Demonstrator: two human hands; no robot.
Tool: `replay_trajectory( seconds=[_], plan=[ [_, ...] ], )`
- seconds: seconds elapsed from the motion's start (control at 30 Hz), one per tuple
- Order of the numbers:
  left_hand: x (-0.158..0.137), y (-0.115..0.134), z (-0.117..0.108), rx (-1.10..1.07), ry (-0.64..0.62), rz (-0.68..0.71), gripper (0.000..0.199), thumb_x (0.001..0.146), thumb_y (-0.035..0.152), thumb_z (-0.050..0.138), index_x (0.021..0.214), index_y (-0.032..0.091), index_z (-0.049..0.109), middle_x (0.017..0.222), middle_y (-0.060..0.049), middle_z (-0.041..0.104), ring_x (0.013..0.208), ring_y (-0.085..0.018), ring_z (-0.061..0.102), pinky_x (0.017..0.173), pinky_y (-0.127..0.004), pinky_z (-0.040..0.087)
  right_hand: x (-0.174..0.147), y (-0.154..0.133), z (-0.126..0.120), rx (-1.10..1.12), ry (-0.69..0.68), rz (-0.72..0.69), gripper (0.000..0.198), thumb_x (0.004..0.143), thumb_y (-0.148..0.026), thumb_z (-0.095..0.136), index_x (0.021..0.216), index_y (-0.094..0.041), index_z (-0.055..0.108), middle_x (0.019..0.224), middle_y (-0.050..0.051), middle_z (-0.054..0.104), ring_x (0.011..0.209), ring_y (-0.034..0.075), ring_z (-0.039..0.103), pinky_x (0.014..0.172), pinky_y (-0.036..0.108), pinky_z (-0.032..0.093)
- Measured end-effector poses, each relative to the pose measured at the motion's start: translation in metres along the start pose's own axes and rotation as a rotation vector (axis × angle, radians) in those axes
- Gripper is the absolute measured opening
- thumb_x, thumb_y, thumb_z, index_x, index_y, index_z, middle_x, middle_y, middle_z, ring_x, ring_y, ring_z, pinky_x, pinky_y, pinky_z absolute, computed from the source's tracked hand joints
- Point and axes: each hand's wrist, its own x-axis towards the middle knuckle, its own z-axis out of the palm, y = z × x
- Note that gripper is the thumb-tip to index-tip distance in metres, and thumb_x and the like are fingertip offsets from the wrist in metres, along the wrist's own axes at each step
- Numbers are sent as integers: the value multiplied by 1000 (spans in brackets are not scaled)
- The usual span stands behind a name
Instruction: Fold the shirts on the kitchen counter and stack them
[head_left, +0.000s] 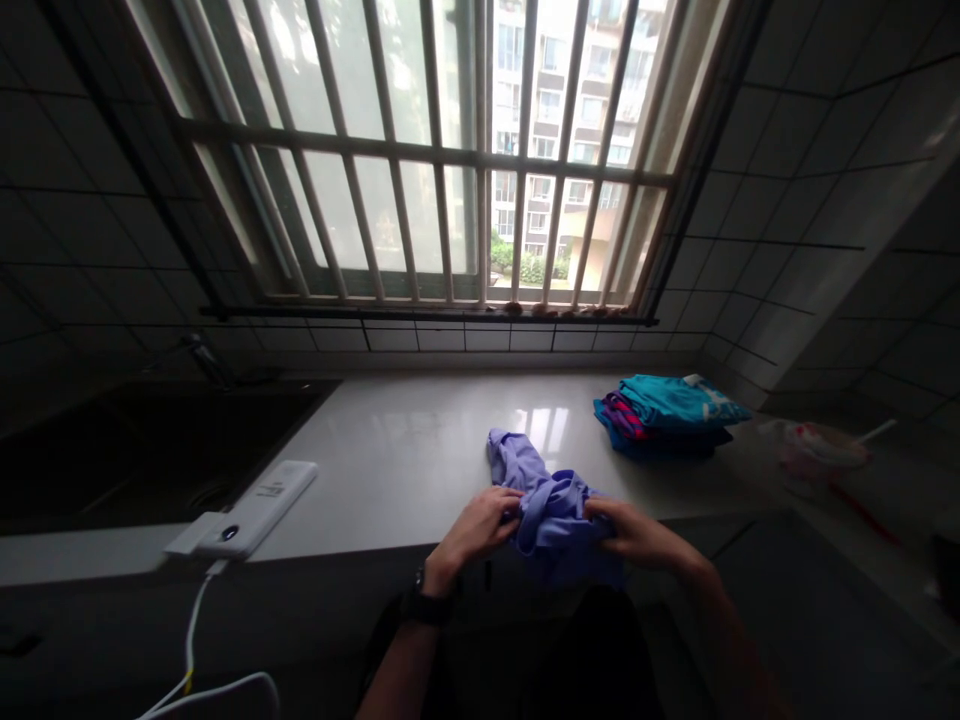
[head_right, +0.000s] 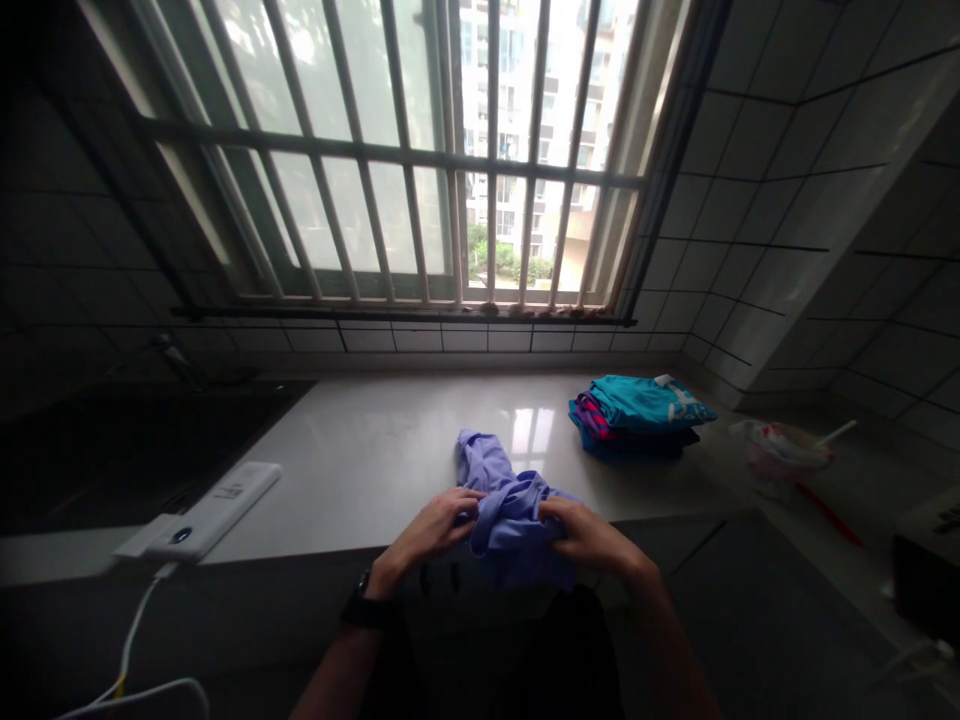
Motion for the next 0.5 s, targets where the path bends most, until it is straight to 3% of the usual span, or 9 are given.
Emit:
replay_trajectory(
  seconds=[0.07, 0.13, 0.2, 0.3, 0.4, 0.43, 0.5],
  plan=[
    [-12, 13, -18, -34, 46, -40, 20, 87, 40, 64, 82, 27, 78, 98, -5, 77, 90, -24, 69, 88, -33, 52, -9, -7, -11, 67, 28, -9, 10, 77, -23, 62, 85, -23, 66, 98, 6, 68, 94, 27, 62, 83, 34, 49],
    [-23, 25, -36, -39, 215, -95, 26, 88, 44, 63, 77, 24, 76, 104, -6, 75, 97, -25, 66, 88, -32, 51, -15, -7, -20, 165, 25, -38, 7, 78, -29, 64, 80, -22, 63, 101, 7, 66, 96, 27, 61, 84, 33, 48],
    [-32, 36, -50, -88, 417, -156, 31, 88, 49, 62, 78, 22, 74, 100, -6, 73, 96, -24, 64, 82, -30, 51, -20, -1, -27, 234, 14, -55, 18, 79, -36, 67, 75, -21, 58, 95, 6, 63, 91, 25, 59, 80, 32, 47],
    [-40, 51, -60, -295, 560, -253, 41, 87, 59, 59, 80, 20, 66, 70, 1, 59, 66, -15, 54, 58, -23, 44, -25, 8, -32, 240, -65, -49, 29, 77, -43, 76, 77, -19, 61, 96, 5, 62, 89, 22, 57, 79, 31, 46],
    [-41, 64, -55, -512, 558, -281, 46, 84, 65, 62, 80, 19, 61, 65, 5, 49, 56, -9, 42, 50, -19, 35, -24, 2, -22, 362, -318, -94, 52, 70, -54, 83, 105, -19, 68, 110, 8, 63, 87, 20, 57, 75, 30, 46],
    [-39, 68, -52, -571, 536, -276, 47, 83, 65, 63, 81, 19, 60, 66, 5, 49, 57, -9, 41, 50, -19, 35, -20, -4, -13, 423, -331, -99, 63, 72, -58, 81, 120, -21, 65, 111, 8, 63, 83, 18, 56, 72, 29, 46],
    [-34, 75, -45, -676, 479, -264, 46, 82, 63, 66, 83, 18, 60, 69, 5, 50, 58, -8, 42, 51, -19, 37, -7, -17, 10, 494, -180, -81, 79, 79, -58, 76, 145, -27, 47, 109, 6, 64, 75, 15, 52, 68, 28, 46]
  ],
)
